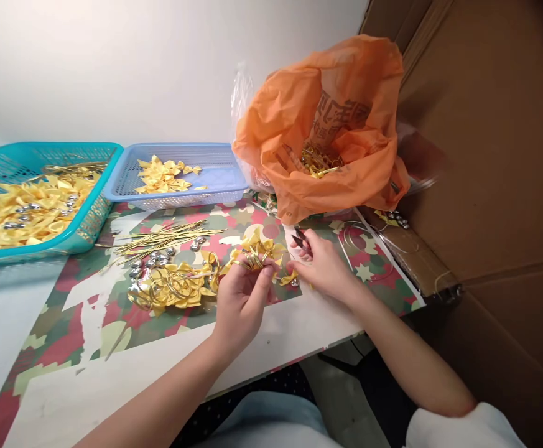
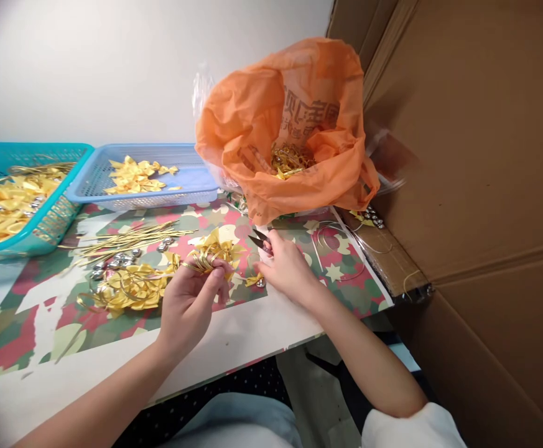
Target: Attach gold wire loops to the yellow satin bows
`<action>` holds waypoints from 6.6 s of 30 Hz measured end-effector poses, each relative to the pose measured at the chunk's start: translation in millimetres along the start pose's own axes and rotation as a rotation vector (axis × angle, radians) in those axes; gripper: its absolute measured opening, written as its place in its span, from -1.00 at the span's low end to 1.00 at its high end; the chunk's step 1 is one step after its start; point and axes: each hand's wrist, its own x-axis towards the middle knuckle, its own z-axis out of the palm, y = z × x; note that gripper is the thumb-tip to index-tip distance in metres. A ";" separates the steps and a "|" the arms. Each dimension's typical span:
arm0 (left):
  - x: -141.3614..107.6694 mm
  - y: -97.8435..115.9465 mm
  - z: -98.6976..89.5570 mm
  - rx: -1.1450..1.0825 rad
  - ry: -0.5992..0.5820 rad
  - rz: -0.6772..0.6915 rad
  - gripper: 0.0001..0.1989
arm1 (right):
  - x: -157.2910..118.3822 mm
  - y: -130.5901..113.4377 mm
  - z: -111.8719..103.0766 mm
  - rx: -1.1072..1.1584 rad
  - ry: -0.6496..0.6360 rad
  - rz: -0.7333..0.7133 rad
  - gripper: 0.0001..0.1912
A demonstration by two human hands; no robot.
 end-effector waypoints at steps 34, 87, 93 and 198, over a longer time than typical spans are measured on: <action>1.6 2.8 1.3 -0.464 -0.328 -0.471 -0.66 | -57.1 -8.9 -59.7 0.414 -0.067 -0.095 -0.60; 3.4 5.7 3.4 -0.165 -0.229 -0.391 -0.71 | -71.4 3.0 -48.4 0.402 -0.099 0.300 -0.70; 1.2 6.0 5.1 -0.114 -0.270 -0.373 -0.73 | -68.7 -27.5 -35.4 0.866 0.063 0.354 -0.61; -6.7 2.8 0.2 -0.296 -0.270 -0.630 -0.73 | -62.8 -15.6 45.7 0.717 0.479 -0.208 -0.65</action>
